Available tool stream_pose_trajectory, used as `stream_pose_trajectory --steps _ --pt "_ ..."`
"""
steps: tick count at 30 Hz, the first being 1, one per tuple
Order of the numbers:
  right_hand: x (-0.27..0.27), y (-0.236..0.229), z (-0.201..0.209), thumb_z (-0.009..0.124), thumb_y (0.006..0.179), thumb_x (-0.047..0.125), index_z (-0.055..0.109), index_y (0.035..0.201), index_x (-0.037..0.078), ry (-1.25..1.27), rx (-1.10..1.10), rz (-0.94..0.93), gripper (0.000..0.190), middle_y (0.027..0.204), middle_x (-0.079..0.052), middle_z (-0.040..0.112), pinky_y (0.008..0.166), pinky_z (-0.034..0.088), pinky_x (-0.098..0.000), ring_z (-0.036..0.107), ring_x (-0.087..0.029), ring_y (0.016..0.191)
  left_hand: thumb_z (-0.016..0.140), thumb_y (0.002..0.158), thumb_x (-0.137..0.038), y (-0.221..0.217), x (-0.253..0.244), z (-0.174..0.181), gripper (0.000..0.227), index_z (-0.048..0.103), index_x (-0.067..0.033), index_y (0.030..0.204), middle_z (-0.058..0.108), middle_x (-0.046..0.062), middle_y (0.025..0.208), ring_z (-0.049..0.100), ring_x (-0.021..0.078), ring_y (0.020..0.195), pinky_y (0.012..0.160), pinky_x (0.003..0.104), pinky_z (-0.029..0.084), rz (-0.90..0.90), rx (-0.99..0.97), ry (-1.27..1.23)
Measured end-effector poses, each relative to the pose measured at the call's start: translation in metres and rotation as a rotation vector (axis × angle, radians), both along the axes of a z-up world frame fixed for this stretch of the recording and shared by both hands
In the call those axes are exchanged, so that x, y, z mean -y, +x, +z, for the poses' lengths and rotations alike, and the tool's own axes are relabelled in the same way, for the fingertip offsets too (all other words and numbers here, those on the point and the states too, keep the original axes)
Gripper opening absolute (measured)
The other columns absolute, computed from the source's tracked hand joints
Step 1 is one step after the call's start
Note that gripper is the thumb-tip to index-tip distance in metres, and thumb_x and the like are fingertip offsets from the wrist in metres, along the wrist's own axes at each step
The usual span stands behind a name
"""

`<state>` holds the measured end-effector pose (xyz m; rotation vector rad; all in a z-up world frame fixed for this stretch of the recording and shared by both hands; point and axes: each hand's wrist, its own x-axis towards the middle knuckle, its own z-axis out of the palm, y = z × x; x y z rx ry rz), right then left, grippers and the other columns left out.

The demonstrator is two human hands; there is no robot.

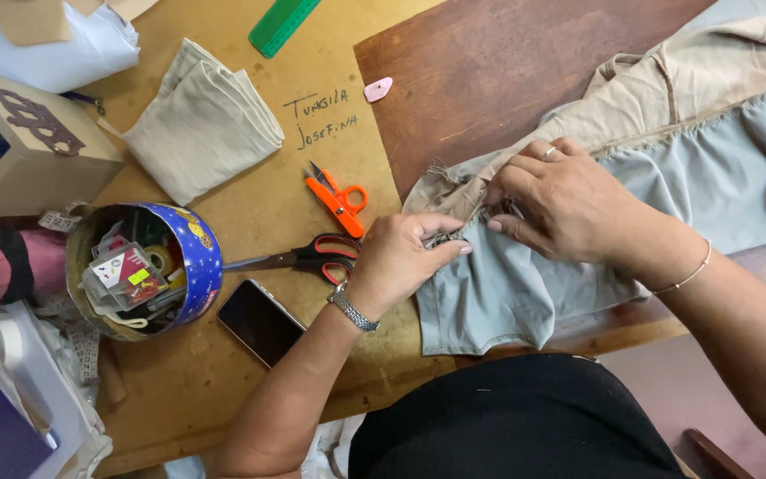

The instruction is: Pinning a ruffled fabric piece to a base fabric on a workbench

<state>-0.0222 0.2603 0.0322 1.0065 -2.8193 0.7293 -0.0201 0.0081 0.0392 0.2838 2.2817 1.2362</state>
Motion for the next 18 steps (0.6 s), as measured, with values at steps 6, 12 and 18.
stream_pose_trajectory --steps 6,12,18 --pt "0.003 -0.006 -0.002 0.062 0.097 0.044 0.059 0.092 0.013 0.04 0.062 0.039 0.031 0.08 -0.006 0.06 0.081 0.039 -0.0416 0.062 -0.029 0.088 0.081 0.08 -0.023 0.0 0.001 -0.014 0.028 0.08 -0.0228 0.108 0.08 0.008 0.095 0.073 0.0248 0.105 0.08 0.034 0.061 0.026 -0.003 0.097" --pt "0.005 -0.005 0.004 0.068 0.092 0.041 0.065 0.087 0.018 -0.004 0.104 0.047 0.024 0.075 -0.002 0.063 0.079 0.04 -0.0418 0.063 -0.027 0.083 0.083 0.08 -0.023 0.0 0.0 -0.018 0.029 0.08 -0.0229 0.109 0.08 0.008 0.096 0.074 0.0224 0.105 0.082 0.033 0.06 0.074 0.025 0.138" --pt "0.006 -0.005 -0.001 0.068 0.086 0.042 0.064 0.085 0.021 0.084 0.133 0.038 0.022 0.071 0.0 0.062 0.08 0.04 -0.0429 0.064 -0.024 0.081 0.085 0.08 -0.019 0.003 0.002 -0.024 0.029 0.08 -0.0178 0.109 0.08 0.01 0.098 0.072 0.0223 0.108 0.084 0.033 0.06 0.09 0.018 0.247"
